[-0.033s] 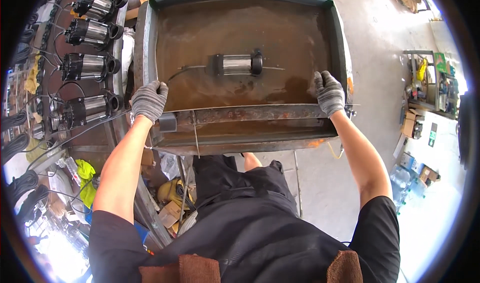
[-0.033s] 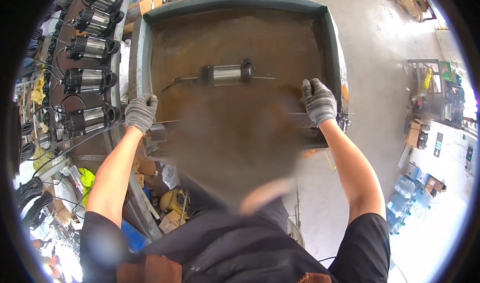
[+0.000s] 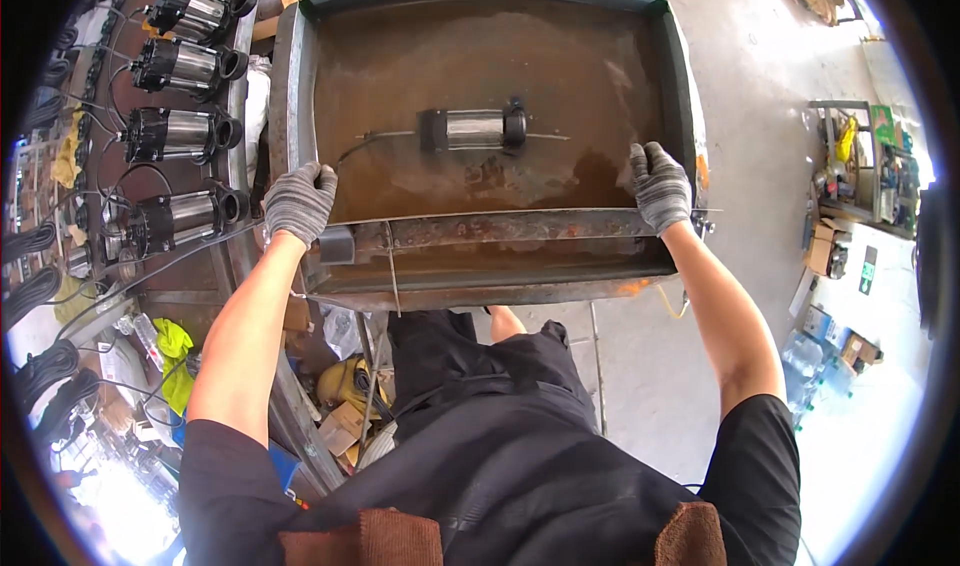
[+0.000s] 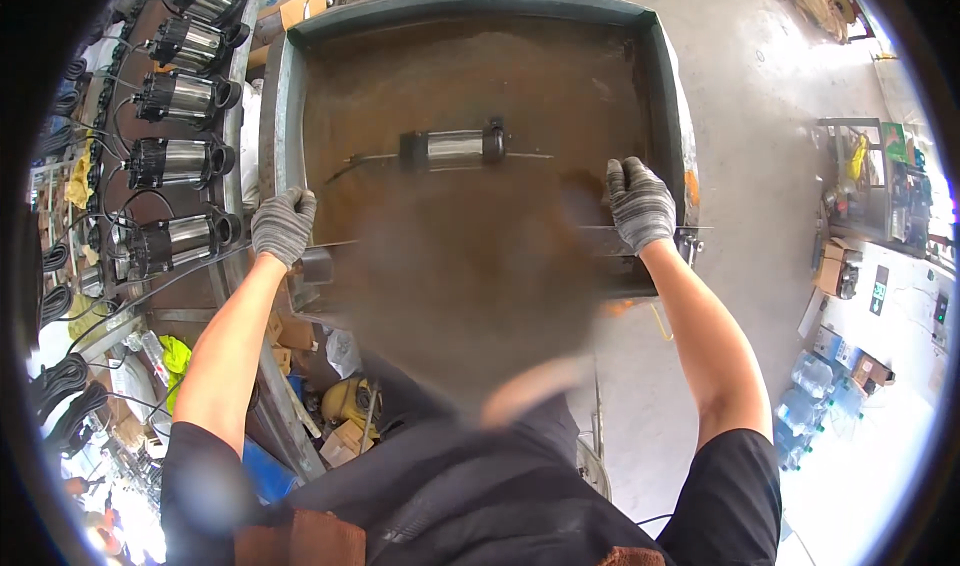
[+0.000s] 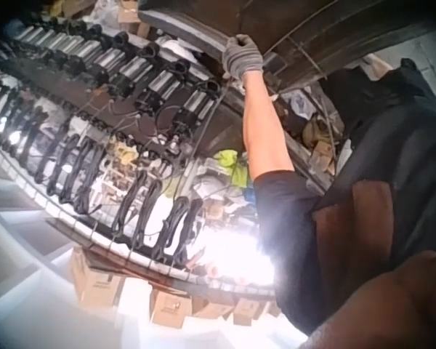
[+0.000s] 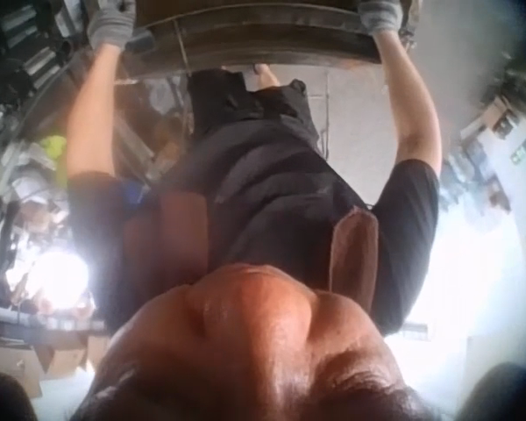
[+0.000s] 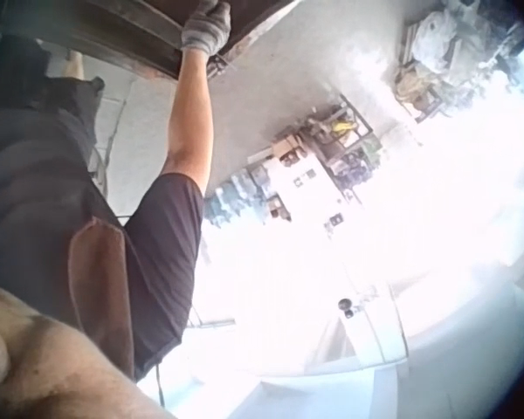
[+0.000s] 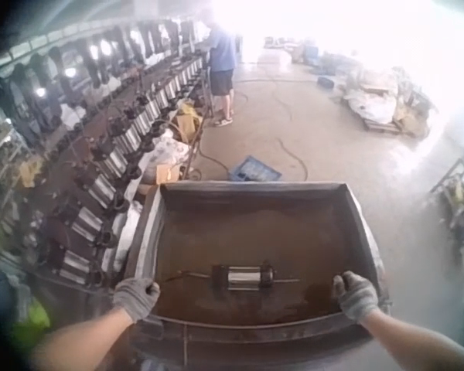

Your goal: Testing a submersible pump for leaks by submerging it in a water tank and checking for air bubbles.

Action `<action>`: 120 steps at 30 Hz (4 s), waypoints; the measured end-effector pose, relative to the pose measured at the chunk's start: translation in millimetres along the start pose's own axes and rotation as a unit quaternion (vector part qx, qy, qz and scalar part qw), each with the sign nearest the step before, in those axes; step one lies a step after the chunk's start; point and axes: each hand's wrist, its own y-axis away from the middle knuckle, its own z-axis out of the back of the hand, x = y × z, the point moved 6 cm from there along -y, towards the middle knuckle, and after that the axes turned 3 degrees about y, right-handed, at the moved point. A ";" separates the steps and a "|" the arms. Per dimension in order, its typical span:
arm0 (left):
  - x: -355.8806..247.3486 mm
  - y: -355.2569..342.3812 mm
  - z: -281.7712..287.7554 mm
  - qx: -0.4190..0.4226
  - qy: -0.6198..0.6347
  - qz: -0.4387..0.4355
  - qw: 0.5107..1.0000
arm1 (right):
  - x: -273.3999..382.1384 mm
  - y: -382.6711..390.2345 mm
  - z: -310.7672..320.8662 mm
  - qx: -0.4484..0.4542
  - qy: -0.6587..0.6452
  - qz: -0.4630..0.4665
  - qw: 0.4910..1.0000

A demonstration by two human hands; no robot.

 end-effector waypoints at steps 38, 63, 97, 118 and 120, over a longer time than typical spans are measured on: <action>-0.7 0.3 -2.2 -0.018 0.024 0.002 1.000 | 8.8 1.7 10.1 0.058 0.052 -0.017 0.997; -14.3 7.7 15.8 -0.151 0.018 -0.098 0.984 | 6.0 0.4 6.5 0.068 0.051 -0.041 0.996; -238.6 -41.9 -114.0 0.247 0.457 0.044 0.853 | -20.3 -1.7 12.1 0.018 -0.048 -0.001 0.999; -218.1 -23.5 -108.0 0.204 0.430 -0.003 0.879 | -21.7 -2.3 8.5 0.012 -0.061 0.008 0.998; -217.8 -23.2 -107.7 0.204 0.432 -0.004 0.879 | -21.4 -2.1 7.8 0.012 -0.053 0.006 0.999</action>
